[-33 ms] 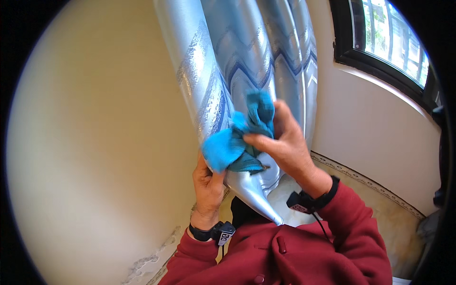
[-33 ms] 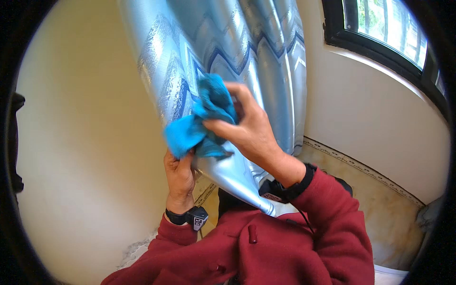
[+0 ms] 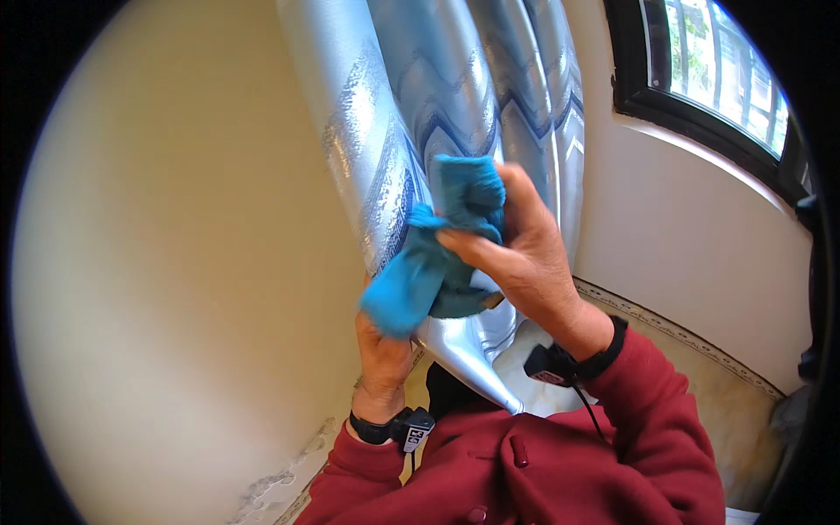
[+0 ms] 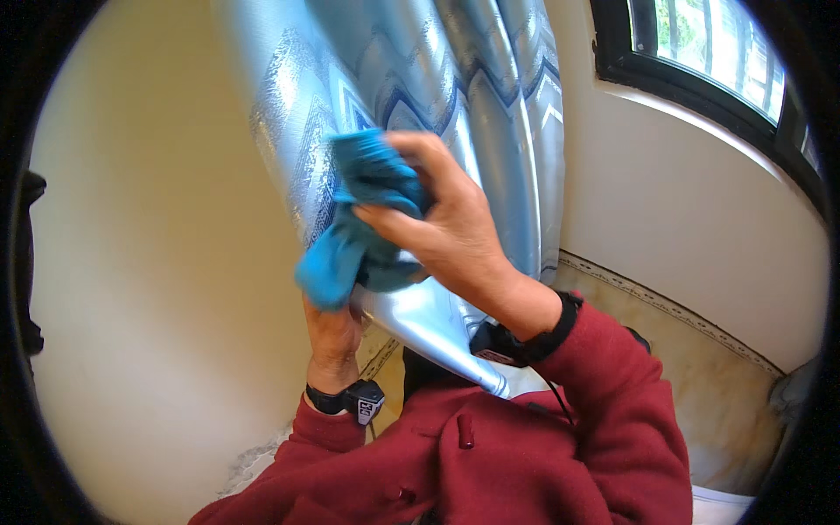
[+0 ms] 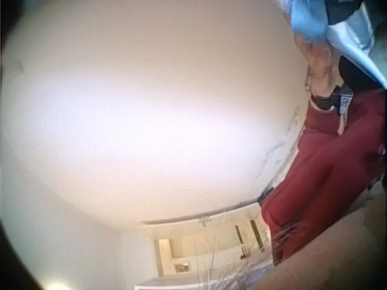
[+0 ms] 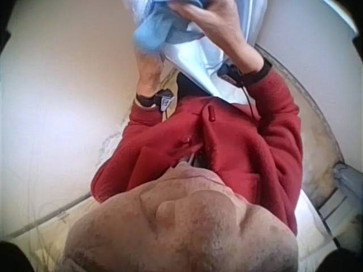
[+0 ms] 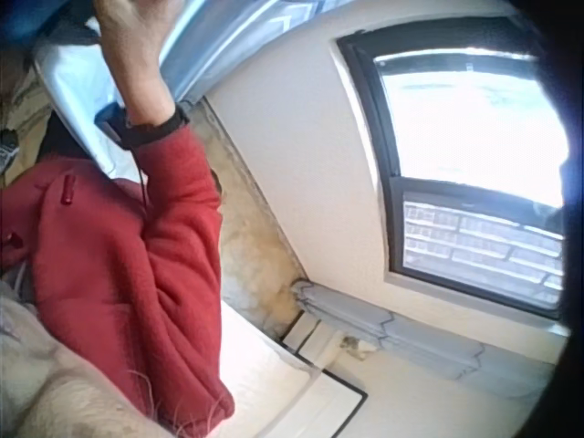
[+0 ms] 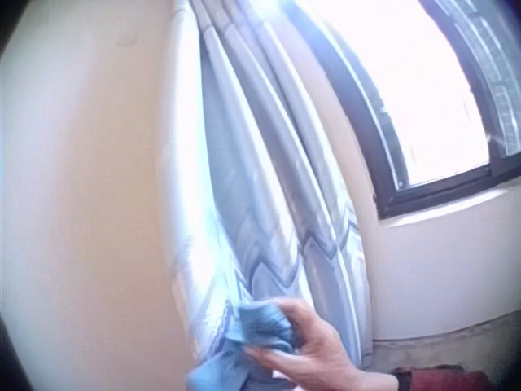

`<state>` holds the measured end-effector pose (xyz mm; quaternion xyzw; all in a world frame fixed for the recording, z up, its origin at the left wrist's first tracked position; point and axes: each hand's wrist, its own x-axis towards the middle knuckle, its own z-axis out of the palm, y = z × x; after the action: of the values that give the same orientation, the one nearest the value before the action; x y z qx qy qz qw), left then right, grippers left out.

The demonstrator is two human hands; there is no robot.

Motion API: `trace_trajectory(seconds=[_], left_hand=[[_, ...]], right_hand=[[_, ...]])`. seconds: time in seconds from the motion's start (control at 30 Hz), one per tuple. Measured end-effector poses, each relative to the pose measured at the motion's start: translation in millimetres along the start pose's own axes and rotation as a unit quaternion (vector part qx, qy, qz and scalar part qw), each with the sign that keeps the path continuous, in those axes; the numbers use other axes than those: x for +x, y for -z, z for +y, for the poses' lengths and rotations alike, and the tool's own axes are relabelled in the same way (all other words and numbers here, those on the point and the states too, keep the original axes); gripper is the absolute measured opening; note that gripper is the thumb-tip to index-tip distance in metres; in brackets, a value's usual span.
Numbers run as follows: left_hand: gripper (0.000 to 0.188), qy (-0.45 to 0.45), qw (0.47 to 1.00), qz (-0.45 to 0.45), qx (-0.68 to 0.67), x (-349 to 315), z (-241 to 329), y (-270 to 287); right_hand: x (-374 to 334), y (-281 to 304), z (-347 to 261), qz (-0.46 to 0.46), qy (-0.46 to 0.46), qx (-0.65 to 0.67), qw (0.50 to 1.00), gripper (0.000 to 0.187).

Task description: The person wipes a light blue patterned curtain with a blue cloth, repeatedly lifting and folding sections to clean both sides. The person moves along the curtain, wiping different areas and occasionally adjusting the fabric to reach behind folds.

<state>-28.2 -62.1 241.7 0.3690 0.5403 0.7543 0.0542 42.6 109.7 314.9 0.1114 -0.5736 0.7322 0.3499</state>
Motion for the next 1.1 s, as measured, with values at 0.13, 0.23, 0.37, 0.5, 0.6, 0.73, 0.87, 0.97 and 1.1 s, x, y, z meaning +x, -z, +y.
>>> trace_trajectory(seconds=[0.13, 0.23, 0.37, 0.5, 0.6, 0.73, 0.87, 0.97, 1.1], left_hand=[[0.052, 0.019, 0.999, 0.041, 0.0, -17, -11, -11], [0.055, 0.039, 0.995, 0.044, -0.082, -24, -14, -19], [0.056, 0.054, 0.982, 0.0, -0.182, -23, -3, -19], [0.056, 0.035, 0.98, -0.005, -0.195, -6, -5, -14], [0.053, 0.033, 0.979, -0.005, -0.201, 24, -33, -9], [0.058, 0.047, 0.972, -0.002, -0.231, 51, -65, 19], [0.067, 0.114, 0.977, 0.045, -0.172, 57, -70, 57], [0.068, 0.075, 0.981, 0.005, -0.177, 51, -63, 75], [0.057, 0.1, 0.988, 0.085, -0.081, 50, -60, 84]], right_hand=[[1, -42, -9, -0.123, 0.357, -0.276, 0.884, 0.048], [-27, -38, 18, -0.116, 0.392, -0.42, 0.811, 0.042], [-47, -8, 46, -0.116, 0.318, -0.428, 0.838, 0.045], [-32, -3, 59, -0.065, 0.386, -0.378, 0.839, 0.041], [-2, -1, 77, -0.071, 0.389, -0.362, 0.844, 0.042], [34, 8, 119, -0.081, 0.42, -0.358, 0.83, 0.039], [75, 46, 167, 0.014, 0.322, -0.488, 0.811, 0.04], [95, 88, 184, 0.005, 0.006, -0.497, 0.868, 0.041], [103, 86, 173, 0.127, 0.087, -0.393, 0.907, 0.045]])
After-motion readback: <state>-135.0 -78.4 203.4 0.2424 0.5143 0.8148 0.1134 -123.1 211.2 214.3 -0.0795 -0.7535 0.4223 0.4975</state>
